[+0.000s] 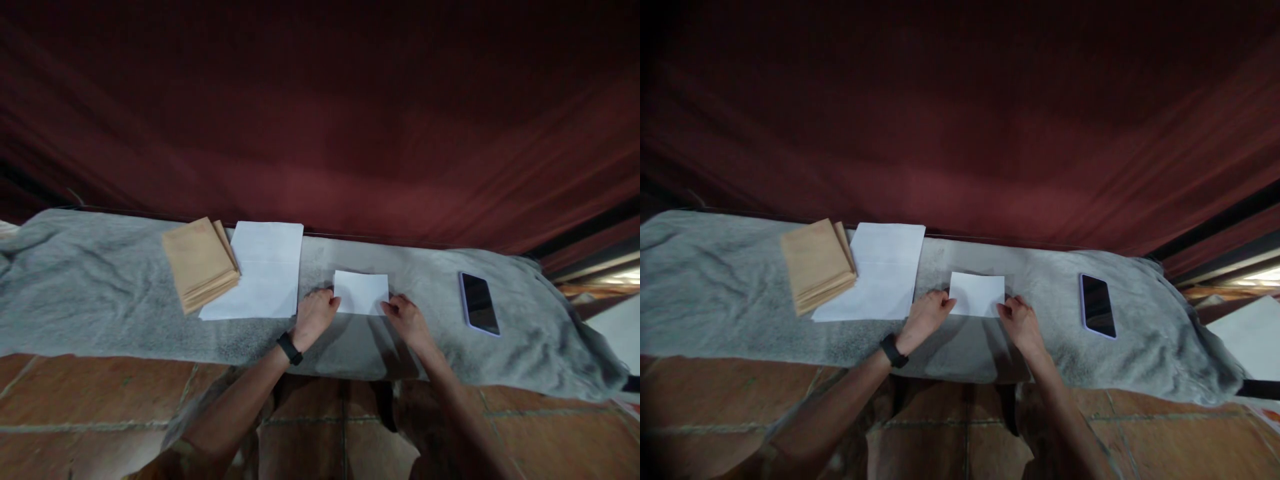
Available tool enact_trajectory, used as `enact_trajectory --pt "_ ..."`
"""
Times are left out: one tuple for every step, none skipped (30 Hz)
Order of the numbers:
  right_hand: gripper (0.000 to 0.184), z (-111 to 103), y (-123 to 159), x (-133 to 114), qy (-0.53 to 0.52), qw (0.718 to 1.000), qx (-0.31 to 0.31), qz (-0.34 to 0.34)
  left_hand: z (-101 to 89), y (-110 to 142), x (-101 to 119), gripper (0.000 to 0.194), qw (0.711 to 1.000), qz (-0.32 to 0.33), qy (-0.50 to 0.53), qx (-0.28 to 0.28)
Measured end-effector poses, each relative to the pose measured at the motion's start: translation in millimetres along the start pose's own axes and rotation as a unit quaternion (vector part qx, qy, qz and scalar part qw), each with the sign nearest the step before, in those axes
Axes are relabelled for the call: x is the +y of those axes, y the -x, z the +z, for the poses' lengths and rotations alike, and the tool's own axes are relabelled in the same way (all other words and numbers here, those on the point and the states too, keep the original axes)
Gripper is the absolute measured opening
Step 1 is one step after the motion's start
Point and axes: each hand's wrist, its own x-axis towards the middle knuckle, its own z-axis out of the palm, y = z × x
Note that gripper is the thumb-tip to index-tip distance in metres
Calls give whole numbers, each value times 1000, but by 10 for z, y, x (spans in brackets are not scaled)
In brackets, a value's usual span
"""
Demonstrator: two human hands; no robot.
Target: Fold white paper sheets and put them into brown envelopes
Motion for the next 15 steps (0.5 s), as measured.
enact_trajectory --pt "27 6 6 -1 14 1000 6 0 20 21 8 21 1000 7 -7 10" --pt "25 9 11 -4 27 1000 12 0 40 40 12 19 999 17 -20 18" --pt "24 10 18 -8 38 999 17 -2 59 56 14 18 999 27 -41 21" --pt "23 9 24 -14 47 999 21 -4 74 68 12 19 997 35 -64 21" --pt "23 8 31 -20 56 998 23 -6 84 77 8 20 995 42 -83 19" --pt "23 7 37 -29 64 998 24 -7 90 83 3 21 994 46 -97 16" --pt "24 6 44 -40 72 997 24 -6 91 87 -2 22 993 51 -104 15" --pt "24 5 49 -53 82 996 24 -2 89 90 -5 23 992 59 -109 18" --pt "24 3 55 -67 92 995 24 3 86 92 -5 22 991 68 -114 26" --pt "23 3 60 -83 101 995 24 9 85 95 -1 22 989 81 -119 39" --pt "22 2 66 -98 107 994 23 14 88 99 8 21 986 97 -125 53" --pt "21 3 72 -112 112 993 23 18 100 105 21 21 982 116 -133 68" --pt "21 5 79 -124 115 993 23 22 123 114 38 22 977 140 -140 80" --pt "20 9 87 -132 117 993 24 26 157 125 57 23 970 171 -146 89" --pt "20 15 95 -137 117 992 25 29 204 140 75 26 962 208 -149 95"
